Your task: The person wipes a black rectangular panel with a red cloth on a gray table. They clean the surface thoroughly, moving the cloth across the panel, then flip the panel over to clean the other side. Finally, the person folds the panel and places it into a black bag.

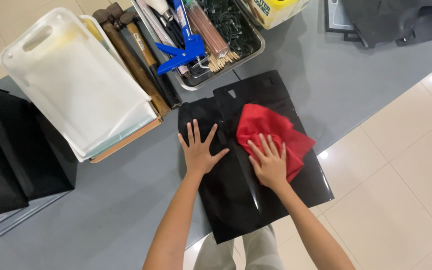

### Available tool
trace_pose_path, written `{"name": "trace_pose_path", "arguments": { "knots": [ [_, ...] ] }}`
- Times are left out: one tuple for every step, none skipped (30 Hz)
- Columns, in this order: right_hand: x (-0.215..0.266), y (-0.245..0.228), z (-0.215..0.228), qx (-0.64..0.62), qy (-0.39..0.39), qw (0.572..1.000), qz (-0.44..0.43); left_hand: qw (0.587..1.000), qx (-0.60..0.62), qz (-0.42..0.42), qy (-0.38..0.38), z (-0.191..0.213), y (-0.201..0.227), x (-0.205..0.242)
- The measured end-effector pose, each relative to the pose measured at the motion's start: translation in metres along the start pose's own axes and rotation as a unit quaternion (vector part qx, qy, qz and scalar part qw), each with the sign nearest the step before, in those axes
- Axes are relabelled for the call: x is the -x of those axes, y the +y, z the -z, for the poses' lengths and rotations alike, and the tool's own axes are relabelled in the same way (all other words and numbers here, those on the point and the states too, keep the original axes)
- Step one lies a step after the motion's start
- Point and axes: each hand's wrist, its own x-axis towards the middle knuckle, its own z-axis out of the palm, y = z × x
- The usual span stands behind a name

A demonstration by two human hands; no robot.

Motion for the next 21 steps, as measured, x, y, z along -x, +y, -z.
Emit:
{"name": "trace_pose_path", "arguments": {
  "knots": [
    [-0.001, -0.001, -0.002, 0.001, 0.0, 1.0, 0.0, 1.0, 0.001, 0.0, 0.0, -0.003, -0.001, 0.001],
    [-0.003, -0.001, -0.005, -0.01, -0.002, 1.0, 0.022, 1.0, -0.004, 0.004, 0.002, -0.006, -0.003, 0.003],
    [-0.006, -0.001, -0.007, -0.02, -0.004, 0.999, 0.046, 1.0, -0.008, 0.008, 0.004, -0.009, -0.003, 0.003],
    [-0.014, 0.001, -0.008, -0.018, -0.004, 0.999, 0.047, 1.0, -0.007, 0.008, 0.006, -0.013, 0.004, 0.008],
    [-0.019, 0.001, -0.01, -0.019, -0.005, 0.998, 0.054, 1.0, 0.008, -0.013, -0.002, -0.016, 0.01, 0.014],
    [-0.024, 0.002, -0.012, -0.019, -0.007, 0.998, 0.061, 0.999, 0.022, -0.035, -0.01, -0.02, 0.017, 0.02],
    [-0.037, 0.002, -0.014, -0.019, -0.008, 0.998, 0.06, 0.999, 0.023, -0.035, -0.012, -0.02, 0.023, 0.022],
    [-0.05, 0.003, -0.018, -0.021, 0.001, 0.998, 0.061, 0.999, 0.027, -0.045, 0.012, -0.02, 0.029, 0.023],
    [-0.058, 0.005, -0.021, -0.021, 0.006, 0.998, 0.062, 0.997, 0.034, -0.055, 0.034, -0.023, 0.038, 0.029],
    [-0.067, 0.011, -0.031, -0.019, 0.0, 0.998, 0.06, 0.997, 0.039, -0.053, 0.029, -0.025, 0.04, 0.031],
    [-0.082, 0.017, -0.041, -0.005, 0.016, 0.999, 0.037, 0.998, 0.03, -0.049, 0.033, -0.026, 0.041, 0.028],
    [-0.098, 0.022, -0.05, 0.009, 0.032, 0.999, 0.016, 0.998, 0.021, -0.046, 0.037, -0.026, 0.042, 0.026],
    [-0.108, 0.023, -0.056, 0.01, 0.027, 0.999, 0.019, 0.998, 0.024, -0.041, 0.036, -0.024, 0.044, 0.027],
    [-0.119, 0.024, -0.062, 0.022, 0.027, 0.999, -0.018, 0.998, 0.031, -0.038, 0.027, -0.021, 0.046, 0.027],
    [-0.132, 0.023, -0.069, 0.032, 0.031, 0.998, -0.053, 0.999, 0.035, -0.037, 0.02, -0.017, 0.045, 0.025],
    [-0.134, 0.02, -0.068, 0.032, 0.029, 0.998, -0.05, 0.999, 0.035, -0.033, 0.021, -0.018, 0.044, 0.024],
    [-0.131, 0.017, -0.067, 0.025, 0.016, 0.998, -0.05, 0.998, 0.038, -0.032, 0.038, -0.017, 0.044, 0.026],
    [-0.13, 0.014, -0.066, 0.019, 0.003, 0.999, -0.051, 0.997, 0.042, -0.031, 0.055, -0.017, 0.044, 0.027],
    [-0.112, 0.009, -0.062, 0.018, 0.0, 0.999, -0.051, 0.997, 0.041, -0.029, 0.052, -0.025, 0.042, 0.029],
    [-0.094, 0.003, -0.057, 0.001, -0.006, 1.0, -0.006, 0.997, 0.056, -0.016, 0.058, -0.032, 0.039, 0.031],
    [-0.08, -0.003, -0.052, -0.017, -0.008, 0.999, 0.042, 0.995, 0.07, -0.004, 0.068, -0.038, 0.036, 0.031]
  ]
}}
